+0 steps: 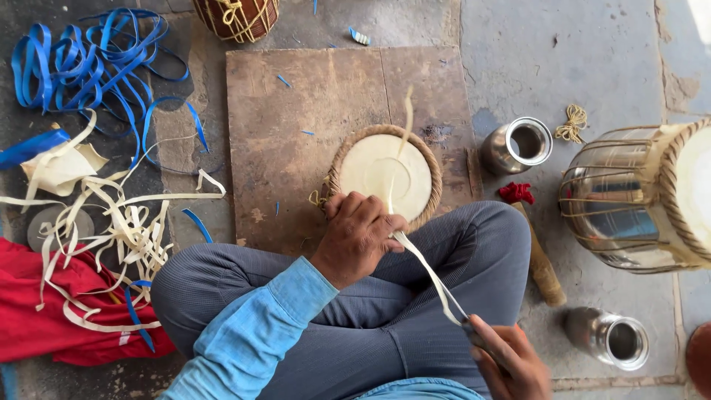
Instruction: The person sits cross-legged on the floor and uses a wooden mallet to hammer a white strip into the rim of a small drum. They repeatedly pull the strip taut and strike it to secure it around the drum's edge. The workspace contains other drums, blue straps, and tools.
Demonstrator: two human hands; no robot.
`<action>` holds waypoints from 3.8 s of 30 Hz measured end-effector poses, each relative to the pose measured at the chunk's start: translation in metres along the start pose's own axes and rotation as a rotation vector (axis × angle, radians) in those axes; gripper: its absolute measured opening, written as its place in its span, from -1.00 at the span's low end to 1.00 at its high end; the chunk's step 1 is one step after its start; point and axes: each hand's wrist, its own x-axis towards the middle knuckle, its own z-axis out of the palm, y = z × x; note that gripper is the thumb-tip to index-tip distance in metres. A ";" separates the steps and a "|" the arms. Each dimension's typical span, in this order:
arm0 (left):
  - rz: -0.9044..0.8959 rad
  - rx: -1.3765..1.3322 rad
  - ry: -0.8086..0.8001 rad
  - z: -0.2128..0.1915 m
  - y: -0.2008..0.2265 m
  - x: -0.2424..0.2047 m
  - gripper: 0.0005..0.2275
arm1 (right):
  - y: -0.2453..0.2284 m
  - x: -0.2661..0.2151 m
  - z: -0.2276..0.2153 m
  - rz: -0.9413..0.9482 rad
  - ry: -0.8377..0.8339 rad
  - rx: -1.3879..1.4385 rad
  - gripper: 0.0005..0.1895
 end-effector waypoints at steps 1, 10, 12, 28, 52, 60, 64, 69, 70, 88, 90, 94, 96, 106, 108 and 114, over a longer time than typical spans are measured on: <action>0.004 0.011 0.014 -0.001 0.000 0.001 -0.75 | 0.003 -0.001 0.012 0.153 -0.063 0.223 -0.42; 0.018 0.056 0.049 0.000 -0.011 0.002 -0.74 | -0.065 0.020 0.060 0.080 -0.081 0.454 -0.38; 0.021 0.052 0.050 -0.001 -0.013 0.003 -0.75 | -0.081 0.025 0.055 0.633 -0.385 1.344 -0.29; -0.075 0.009 0.185 0.010 -0.025 0.013 -0.73 | -0.068 0.038 0.062 0.400 -0.489 0.796 -0.36; 0.051 0.077 0.241 0.005 0.075 -0.025 -0.86 | -0.111 0.096 0.020 0.274 -0.483 0.993 -0.75; -0.541 -0.749 0.072 0.009 0.130 -0.053 -0.77 | -0.132 0.078 0.007 0.023 -0.388 0.646 -0.62; -0.716 -0.892 -0.015 0.010 0.130 -0.046 -0.79 | -0.149 0.077 0.010 -0.154 -0.232 0.313 -0.63; -0.547 -0.657 0.025 0.014 0.129 -0.035 -0.83 | -0.128 0.084 0.021 -0.065 -0.232 0.602 -0.56; -0.513 -0.589 0.041 0.015 0.130 -0.031 -0.84 | -0.122 0.084 0.021 -0.069 -0.219 0.654 -0.55; -0.371 0.090 0.345 0.009 0.027 0.001 -0.81 | -0.108 0.072 0.046 0.034 -0.265 0.236 -0.52; -0.374 0.117 0.345 0.010 0.029 0.003 -0.81 | -0.108 0.075 0.044 0.048 -0.293 0.243 -0.53; -0.363 0.180 0.335 0.011 0.036 0.005 -0.83 | -0.102 0.078 0.046 0.059 -0.323 0.222 -0.55; -0.360 0.202 0.322 0.011 0.040 0.006 -0.85 | -0.094 0.079 0.050 0.051 -0.337 0.247 -0.57; -0.323 0.079 0.328 0.018 0.039 -0.010 -0.89 | -0.095 0.079 0.063 0.419 -0.613 1.118 -0.78; -0.314 0.076 0.320 0.023 0.035 -0.014 -0.90 | -0.107 0.071 0.052 0.500 -0.613 1.074 -0.75; -0.256 0.037 0.243 0.013 0.017 -0.005 -0.94 | -0.075 0.043 -0.033 0.132 -0.589 -0.300 -0.80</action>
